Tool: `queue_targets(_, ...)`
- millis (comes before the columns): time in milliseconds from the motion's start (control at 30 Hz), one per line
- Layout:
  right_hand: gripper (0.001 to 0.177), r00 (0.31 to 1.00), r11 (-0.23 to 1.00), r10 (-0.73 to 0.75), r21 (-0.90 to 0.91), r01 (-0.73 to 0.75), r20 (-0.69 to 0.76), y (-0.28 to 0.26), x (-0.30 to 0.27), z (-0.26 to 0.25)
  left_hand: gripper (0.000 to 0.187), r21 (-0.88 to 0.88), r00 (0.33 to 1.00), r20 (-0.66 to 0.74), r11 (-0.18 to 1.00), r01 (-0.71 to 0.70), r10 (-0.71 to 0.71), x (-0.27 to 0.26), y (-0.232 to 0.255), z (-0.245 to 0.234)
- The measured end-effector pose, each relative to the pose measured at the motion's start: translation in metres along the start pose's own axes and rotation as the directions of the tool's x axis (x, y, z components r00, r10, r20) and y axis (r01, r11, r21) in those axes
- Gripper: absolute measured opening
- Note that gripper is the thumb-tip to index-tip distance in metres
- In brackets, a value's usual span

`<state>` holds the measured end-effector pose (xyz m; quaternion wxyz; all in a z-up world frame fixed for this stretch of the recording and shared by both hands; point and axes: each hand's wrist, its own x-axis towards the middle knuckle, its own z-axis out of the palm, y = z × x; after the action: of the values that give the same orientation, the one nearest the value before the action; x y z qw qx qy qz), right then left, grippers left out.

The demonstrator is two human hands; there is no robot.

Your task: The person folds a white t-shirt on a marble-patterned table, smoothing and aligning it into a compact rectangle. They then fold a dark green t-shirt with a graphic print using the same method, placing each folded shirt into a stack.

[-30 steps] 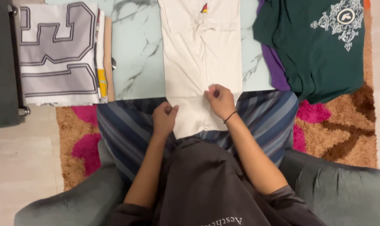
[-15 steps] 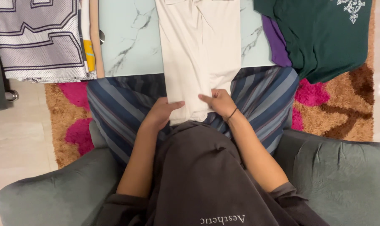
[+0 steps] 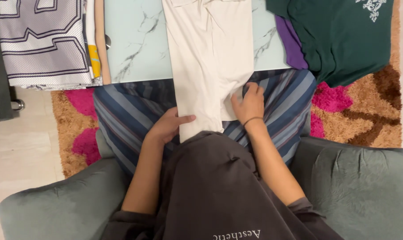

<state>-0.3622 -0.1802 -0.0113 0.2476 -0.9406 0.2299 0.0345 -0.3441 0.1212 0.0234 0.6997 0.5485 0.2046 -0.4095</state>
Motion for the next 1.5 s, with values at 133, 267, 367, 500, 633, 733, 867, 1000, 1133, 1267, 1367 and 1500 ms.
queue_targets(133, 0.093, 0.896, 0.979, 0.168, 0.035, -0.199, 0.41, 0.018, 0.046, 0.022, 0.064, -0.016, 1.0, 0.012, 1.0, 0.007, -0.007, 0.012, -0.006, -0.001)
queue_targets(267, 0.066, 0.874, 0.92, 0.142, 0.263, -0.29, 0.465, 0.024, 0.043, 0.02, 0.057, -0.209, 0.999, 0.037, 0.978, -0.013, 0.021, -0.002, 0.006, 0.008)
queue_targets(367, 0.037, 0.825, 0.75, 0.07, 0.516, -0.414, 0.561, -0.01, 0.011, -0.045, 0.051, -0.399, 0.995, 0.083, 0.917, -0.018, 0.056, -0.045, 0.041, 0.03)
queue_targets(500, 0.031, 0.833, 0.479, -0.101, 0.761, -0.438, 0.543, -0.018, -0.018, -0.098, 0.047, -0.47, 0.977, 0.182, 0.882, -0.016, 0.115, -0.07, 0.056, 0.038)
queue_targets(633, 0.04, 0.821, 0.385, -0.16, 0.8, -0.46, 0.548, -0.011, -0.046, -0.122, 0.048, -0.413, 0.962, 0.242, 0.911, -0.017, 0.128, -0.052, 0.025, 0.028)
queue_targets(733, 0.047, 0.811, 0.373, -0.168, 0.798, -0.473, 0.56, -0.001, -0.061, -0.122, 0.056, -0.245, 0.948, 0.244, 0.959, -0.143, 0.204, -0.062, 0.025, 0.03)
queue_targets(867, 0.052, 0.871, 0.548, 0.006, 0.726, -0.414, 0.492, 0.014, -0.077, -0.11, 0.07, 0.046, 0.974, 0.142, 0.982, -0.182, 0.174, -0.065, 0.012, 0.011)
queue_targets(1000, 0.09, 0.914, 0.735, 0.24, 0.553, -0.391, 0.327, -0.004, -0.092, -0.122, 0.094, 0.092, 0.975, 0.029, 0.97, -0.223, 0.221, -0.067, -0.001, 0.002)
queue_targets(1133, 0.082, 0.966, 0.849, 0.179, 0.466, -0.248, 0.187, -0.042, -0.1, -0.137, 0.111, 0.378, 0.955, -0.076, 0.895, -0.238, 0.286, -0.113, 0.057, 0.059)
queue_targets(1267, 0.014, 0.985, 0.766, 0.051, 0.627, -0.143, 0.162, -0.016, -0.092, -0.106, 0.058, 0.436, 0.951, 0.015, 0.854, -0.284, 0.309, -0.096, 0.045, 0.049)
queue_targets(1367, 0.031, 0.954, 0.584, -0.133, 0.799, -0.144, 0.27, 0.0, -0.083, -0.113, 0.033, 0.49, 0.955, 0.117, 0.82, -0.295, 0.274, -0.1, 0.047, 0.024)
queue_targets(1500, 0.048, 0.886, 0.572, -0.337, 0.817, -0.076, 0.319, -0.005, -0.07, -0.139, 0.047, 0.516, 0.917, 0.233, 0.758, -0.399, 0.325, -0.088, 0.053, 0.0)
